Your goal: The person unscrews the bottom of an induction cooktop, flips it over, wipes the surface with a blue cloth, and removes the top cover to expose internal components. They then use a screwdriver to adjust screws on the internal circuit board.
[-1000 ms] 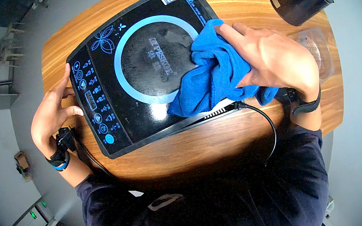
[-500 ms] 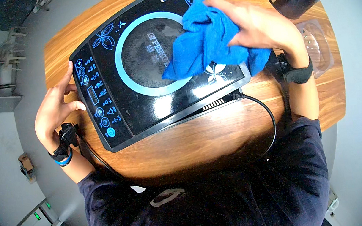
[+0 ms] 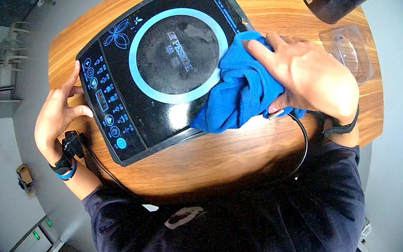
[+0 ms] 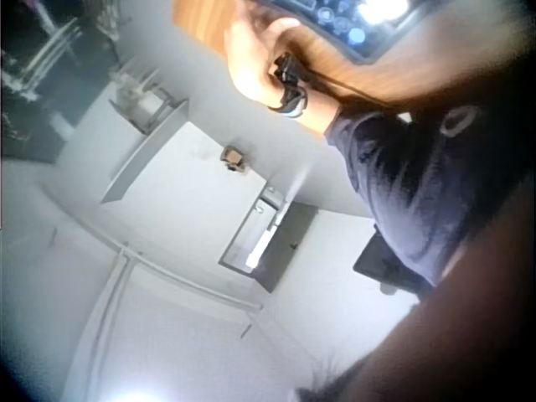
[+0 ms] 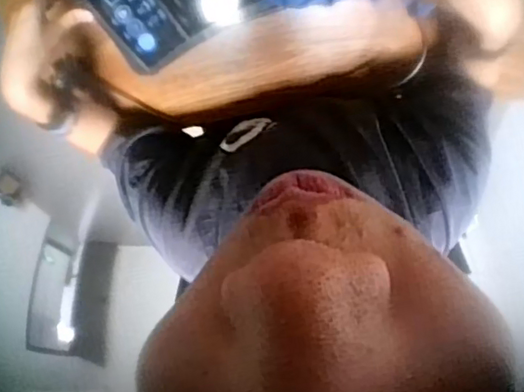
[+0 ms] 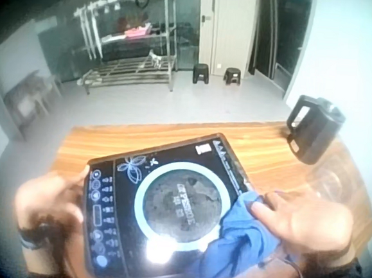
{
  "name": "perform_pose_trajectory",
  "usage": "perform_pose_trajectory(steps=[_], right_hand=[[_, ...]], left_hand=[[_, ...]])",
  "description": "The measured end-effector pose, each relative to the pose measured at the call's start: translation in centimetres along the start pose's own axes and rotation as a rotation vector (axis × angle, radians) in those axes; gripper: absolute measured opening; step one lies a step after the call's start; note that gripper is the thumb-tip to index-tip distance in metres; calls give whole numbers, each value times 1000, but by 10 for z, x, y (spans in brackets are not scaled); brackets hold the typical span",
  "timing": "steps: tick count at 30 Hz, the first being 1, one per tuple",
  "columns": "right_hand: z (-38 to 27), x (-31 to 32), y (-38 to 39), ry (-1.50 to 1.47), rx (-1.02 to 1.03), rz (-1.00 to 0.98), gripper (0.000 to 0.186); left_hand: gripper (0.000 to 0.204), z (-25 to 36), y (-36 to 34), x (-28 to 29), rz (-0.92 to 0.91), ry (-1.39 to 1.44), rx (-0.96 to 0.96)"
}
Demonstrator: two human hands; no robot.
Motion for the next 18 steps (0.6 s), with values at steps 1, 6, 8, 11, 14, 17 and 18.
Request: perform_pose_trajectory(steps=[1,6,8,11,14,17,18], right_hand=[[1,0,-1,7,0,15,107],[10,3,-5,45,2,39,101],[14,4,-8,51,19,64,100],[20,8,-13,37,52,71,100],[16,12,-5,9,67,115,101],[-11,17,4,135,81,165,81],[-22,16,5,222,94,178,74]], left_hand=[[127,0,0,1,11,-17,12],[128,1,-1,2,3,-12,-1],[127,6,0,3,0,-40,16],[125,10,1,5,-2,-66,34],[123,10,0,6,5,-60,21],[124,5,5,6,86,-130,-8],[124,3,6,5,92,-165,1]])
Point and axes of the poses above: each hand's wrist, its own y-axis away from the middle knuckle, its own x-axis out of the back of the hand, z = x × y, the point moved 10 cm from there along -y, towards the middle knuckle, and after that the axes turned 15 degrees about -z, right-handed, at the moved point
